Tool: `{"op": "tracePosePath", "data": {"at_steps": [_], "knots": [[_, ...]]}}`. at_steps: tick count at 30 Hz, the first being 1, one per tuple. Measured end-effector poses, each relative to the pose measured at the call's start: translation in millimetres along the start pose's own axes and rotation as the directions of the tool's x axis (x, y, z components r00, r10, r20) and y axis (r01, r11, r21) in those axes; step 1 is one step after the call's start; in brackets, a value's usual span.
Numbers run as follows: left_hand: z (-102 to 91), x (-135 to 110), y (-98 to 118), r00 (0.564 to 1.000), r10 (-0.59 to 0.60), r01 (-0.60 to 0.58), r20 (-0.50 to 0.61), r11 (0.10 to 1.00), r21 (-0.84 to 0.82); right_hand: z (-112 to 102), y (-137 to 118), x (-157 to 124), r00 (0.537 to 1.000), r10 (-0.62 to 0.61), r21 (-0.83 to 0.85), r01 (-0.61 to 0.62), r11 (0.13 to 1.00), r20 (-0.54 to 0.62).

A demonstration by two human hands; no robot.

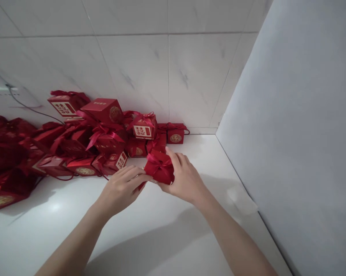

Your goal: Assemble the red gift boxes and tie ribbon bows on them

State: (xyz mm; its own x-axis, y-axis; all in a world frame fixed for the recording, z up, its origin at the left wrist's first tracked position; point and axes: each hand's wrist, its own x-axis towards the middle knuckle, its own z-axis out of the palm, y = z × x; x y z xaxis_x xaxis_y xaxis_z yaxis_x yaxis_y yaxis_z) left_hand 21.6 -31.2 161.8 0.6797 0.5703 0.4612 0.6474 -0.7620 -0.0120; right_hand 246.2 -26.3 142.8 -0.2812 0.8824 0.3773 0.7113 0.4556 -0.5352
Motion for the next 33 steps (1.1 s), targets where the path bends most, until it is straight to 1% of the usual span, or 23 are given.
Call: {"op": "tracePosePath", "data": {"at_steps": [4, 7, 9, 11, 13, 15, 17, 18, 20, 22, 23, 24, 25, 26, 28, 30, 31, 33], "knots": [[3.6, -1, -1, 1.000, 0.000, -0.002, -0.028, 0.995, -0.098, -7, 1, 2, 0.996, 0.008, -0.002, -0.008, 1.000, -0.092], [8.4, 0, -4, 0.999, -0.018, 0.013, -0.029, 0.989, -0.148, -12, 3, 1, 0.993, 0.015, 0.023, -0.012, 1.000, -0.119], [9.8, 1, -7, 0.999, -0.025, 0.017, -0.039, 0.984, -0.179, -14, 4, 1, 0.993, 0.013, 0.034, -0.009, 0.999, -0.116], [9.0, 3, -9, 0.999, -0.037, 0.036, -0.001, 0.975, -0.219, -15, 5, 0, 0.996, 0.012, 0.041, -0.008, 0.999, -0.090], [7.4, 4, -10, 0.990, -0.075, 0.106, 0.120, 0.956, -0.273, -12, 7, 0, 0.999, 0.017, 0.045, -0.015, 0.999, -0.045], [7.2, 4, -11, 0.952, -0.129, 0.215, 0.278, 0.928, -0.304, -4, 11, 1, 0.999, 0.036, 0.046, -0.037, 0.998, 0.002], [9.0, 2, -14, 0.892, -0.167, 0.310, 0.420, 0.903, -0.299, 7, 15, 2, 0.995, 0.073, 0.049, -0.077, 0.996, 0.073], [10.3, 0, -16, 0.858, -0.172, 0.342, 0.483, 0.894, -0.290, 13, 18, 2, 0.987, 0.094, 0.055, -0.102, 0.993, 0.132], [11.3, -5, -21, 0.785, -0.168, 0.393, 0.596, 0.879, -0.270, 19, 24, 3, 0.951, 0.122, 0.081, -0.151, 0.985, 0.284], [8.6, -10, -27, 0.712, -0.193, 0.447, 0.675, 0.867, -0.223, 18, 29, 3, 0.911, 0.115, 0.113, -0.172, 0.979, 0.396], [5.9, -12, -30, 0.685, -0.221, 0.471, 0.694, 0.861, -0.191, 14, 32, 3, 0.904, 0.102, 0.126, -0.169, 0.978, 0.416], [2.7, -13, -33, 0.671, -0.257, 0.493, 0.695, 0.856, -0.160, 9, 35, 3, 0.908, 0.096, 0.134, -0.164, 0.977, 0.408], [-0.4, -13, -34, 0.674, -0.297, 0.510, 0.677, 0.849, -0.135, 3, 38, 3, 0.918, 0.098, 0.136, -0.161, 0.977, 0.385], [-2.7, -12, -35, 0.693, -0.337, 0.523, 0.638, 0.844, -0.122, -3, 41, 3, 0.928, 0.108, 0.135, -0.165, 0.977, 0.358], [-2.5, -8, -33, 0.763, -0.402, 0.531, 0.506, 0.836, -0.137, -11, 47, 3, 0.937, 0.143, 0.126, -0.191, 0.973, 0.319], [6.3, -1, -25, 0.837, -0.432, 0.506, 0.336, 0.845, -0.173, -11, 50, 4, 0.938, 0.183, 0.123, -0.227, 0.966, 0.295], [13.7, 2, -19, 0.868, -0.426, 0.476, 0.256, 0.861, -0.180, -9, 51, 5, 0.937, 0.207, 0.134, -0.252, 0.958, 0.282], [32.0, 6, -6, 0.923, -0.360, 0.378, 0.138, 0.916, -0.137, 1, 51, 8, 0.933, 0.258, 0.198, -0.310, 0.930, 0.250]]}}
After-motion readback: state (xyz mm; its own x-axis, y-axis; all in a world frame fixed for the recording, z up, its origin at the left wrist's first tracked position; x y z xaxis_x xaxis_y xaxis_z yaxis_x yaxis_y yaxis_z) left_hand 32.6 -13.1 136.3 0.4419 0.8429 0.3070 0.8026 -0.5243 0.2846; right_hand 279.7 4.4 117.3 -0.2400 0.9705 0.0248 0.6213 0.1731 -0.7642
